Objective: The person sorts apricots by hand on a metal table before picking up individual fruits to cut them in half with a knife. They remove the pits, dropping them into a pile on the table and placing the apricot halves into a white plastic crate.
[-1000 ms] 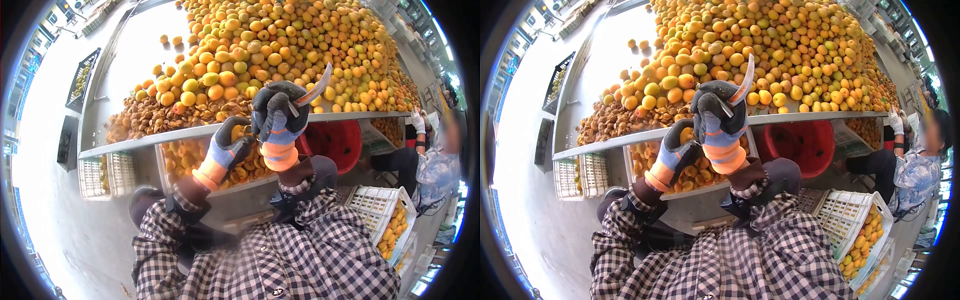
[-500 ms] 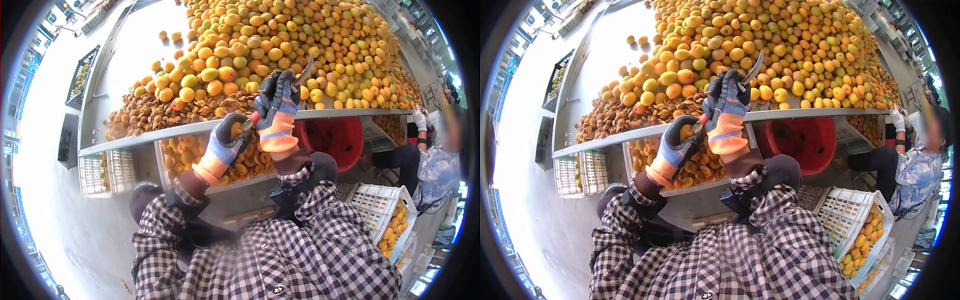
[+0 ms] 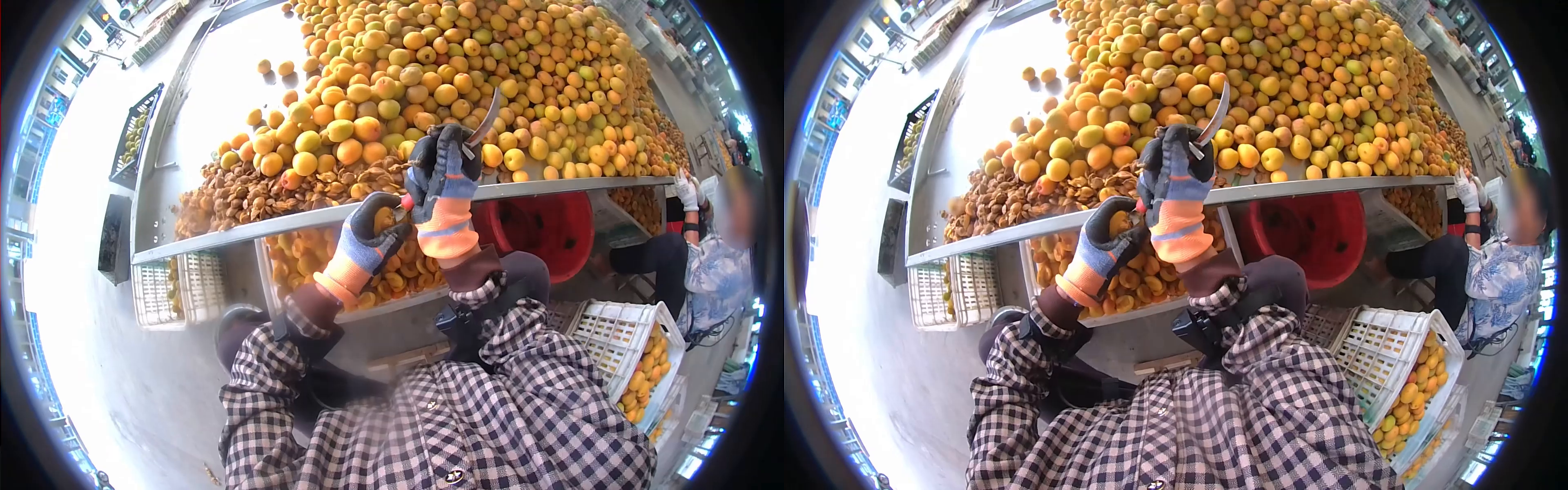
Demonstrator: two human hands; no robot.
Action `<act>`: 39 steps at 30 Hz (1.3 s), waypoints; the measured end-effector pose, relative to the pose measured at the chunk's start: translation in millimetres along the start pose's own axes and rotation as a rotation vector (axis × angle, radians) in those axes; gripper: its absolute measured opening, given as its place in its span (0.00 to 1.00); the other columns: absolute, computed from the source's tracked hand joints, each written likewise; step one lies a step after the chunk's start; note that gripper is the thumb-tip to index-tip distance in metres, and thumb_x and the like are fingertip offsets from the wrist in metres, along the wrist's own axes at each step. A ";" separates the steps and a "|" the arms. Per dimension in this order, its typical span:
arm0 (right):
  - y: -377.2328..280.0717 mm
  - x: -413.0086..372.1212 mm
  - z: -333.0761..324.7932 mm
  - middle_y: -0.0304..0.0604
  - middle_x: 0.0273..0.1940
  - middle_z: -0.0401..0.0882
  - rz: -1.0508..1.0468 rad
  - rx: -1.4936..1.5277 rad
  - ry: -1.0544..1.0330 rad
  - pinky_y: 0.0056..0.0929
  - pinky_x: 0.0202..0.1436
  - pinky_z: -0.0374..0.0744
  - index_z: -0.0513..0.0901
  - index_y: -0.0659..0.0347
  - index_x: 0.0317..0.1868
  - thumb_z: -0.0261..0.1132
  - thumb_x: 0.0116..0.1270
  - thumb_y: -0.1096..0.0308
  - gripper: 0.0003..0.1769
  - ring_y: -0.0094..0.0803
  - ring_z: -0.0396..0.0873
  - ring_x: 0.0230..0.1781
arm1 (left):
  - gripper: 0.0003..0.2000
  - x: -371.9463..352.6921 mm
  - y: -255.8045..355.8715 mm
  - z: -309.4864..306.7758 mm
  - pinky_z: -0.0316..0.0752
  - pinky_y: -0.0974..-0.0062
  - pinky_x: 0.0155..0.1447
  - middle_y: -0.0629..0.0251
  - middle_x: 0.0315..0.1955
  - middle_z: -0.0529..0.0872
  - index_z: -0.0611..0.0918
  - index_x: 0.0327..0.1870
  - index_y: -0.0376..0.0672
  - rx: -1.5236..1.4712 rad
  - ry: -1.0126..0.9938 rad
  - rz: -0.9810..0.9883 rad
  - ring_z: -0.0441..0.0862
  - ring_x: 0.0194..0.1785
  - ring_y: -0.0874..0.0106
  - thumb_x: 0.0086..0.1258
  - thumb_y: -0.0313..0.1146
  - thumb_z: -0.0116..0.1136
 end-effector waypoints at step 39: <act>6.7 -4.5 -4.7 0.28 0.19 0.68 0.413 -0.003 -0.091 0.18 0.11 0.54 0.75 0.51 0.33 0.62 0.71 0.62 0.08 0.16 0.58 0.10 | 0.18 5.1 15.2 1.0 0.75 0.72 0.47 0.58 0.34 0.84 0.81 0.44 0.38 0.128 -0.258 -0.033 0.79 0.39 0.73 0.53 0.32 0.71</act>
Point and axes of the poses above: each hand's wrist, its own x-axis towards the middle knuckle, its own z-axis out of the palm, y = z × x, the point moved 3 cm from there along x, towards the middle knuckle
